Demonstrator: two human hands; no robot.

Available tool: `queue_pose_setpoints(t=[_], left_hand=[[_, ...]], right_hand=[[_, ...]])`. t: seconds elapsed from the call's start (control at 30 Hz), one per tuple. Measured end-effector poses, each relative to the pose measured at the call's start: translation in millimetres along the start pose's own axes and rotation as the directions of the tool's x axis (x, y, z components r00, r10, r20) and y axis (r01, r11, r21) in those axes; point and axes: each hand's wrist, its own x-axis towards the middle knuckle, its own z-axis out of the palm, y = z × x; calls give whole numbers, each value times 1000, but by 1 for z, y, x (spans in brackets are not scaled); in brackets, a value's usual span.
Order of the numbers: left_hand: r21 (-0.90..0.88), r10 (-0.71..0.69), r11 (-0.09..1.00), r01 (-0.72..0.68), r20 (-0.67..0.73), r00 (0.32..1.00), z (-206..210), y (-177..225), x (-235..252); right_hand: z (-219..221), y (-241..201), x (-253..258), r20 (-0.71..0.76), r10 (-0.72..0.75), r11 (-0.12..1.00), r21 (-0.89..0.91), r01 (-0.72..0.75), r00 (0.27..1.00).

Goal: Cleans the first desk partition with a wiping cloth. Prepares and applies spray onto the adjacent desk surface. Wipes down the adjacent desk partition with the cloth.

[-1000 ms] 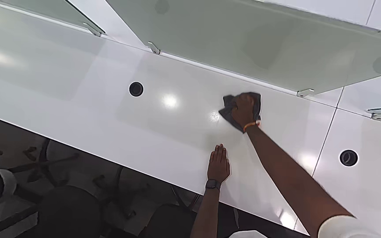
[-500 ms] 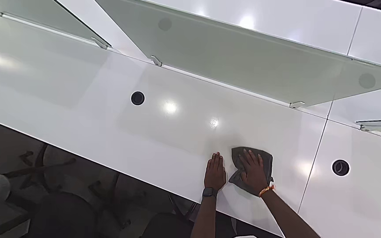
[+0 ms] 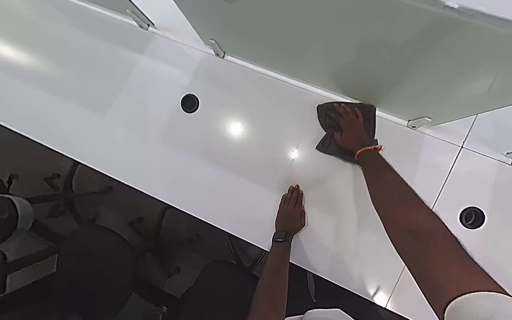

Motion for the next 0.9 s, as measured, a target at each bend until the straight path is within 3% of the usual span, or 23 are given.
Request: queue_pose_setpoints(t=[0.1,0.23,0.4,0.5,0.57,0.67,0.73,0.8,0.9], left_hand=[[-30,-5,1000,5,-2,1000,1,-1,-1],[-51,-7,999,6,-10,1000,4,-2,-1],[-211,-8,977,-3,-48,999,2,-5,-2],[-467,-185,880,84,-174,967,-11,-10,-8],[-595,-351,789,152,-233,907,-26,-14,-21],[-636,-367,759,139,-242,898,-43,-21,-59],[-601,-288,792,111,-207,935,-52,-28,-95],[-549,-243,828,111,-174,954,-60,-34,-134],[-476,-250,864,161,-128,960,-63,-50,-196]], right_hand=[[-11,-1,11,24,60,998,13,-60,998],[8,-23,-9,-92,173,985,6,-173,981],[30,-71,-99,-138,251,968,10,-252,958],[64,-145,-170,-149,372,928,27,-373,916],[88,-213,-224,-64,305,952,56,-302,950],[113,-282,-299,150,-50,978,206,18,987],[110,-279,-324,284,-290,937,277,212,914],[98,-248,-342,296,-369,908,318,274,881],[71,-179,-382,168,-141,972,211,104,976]])
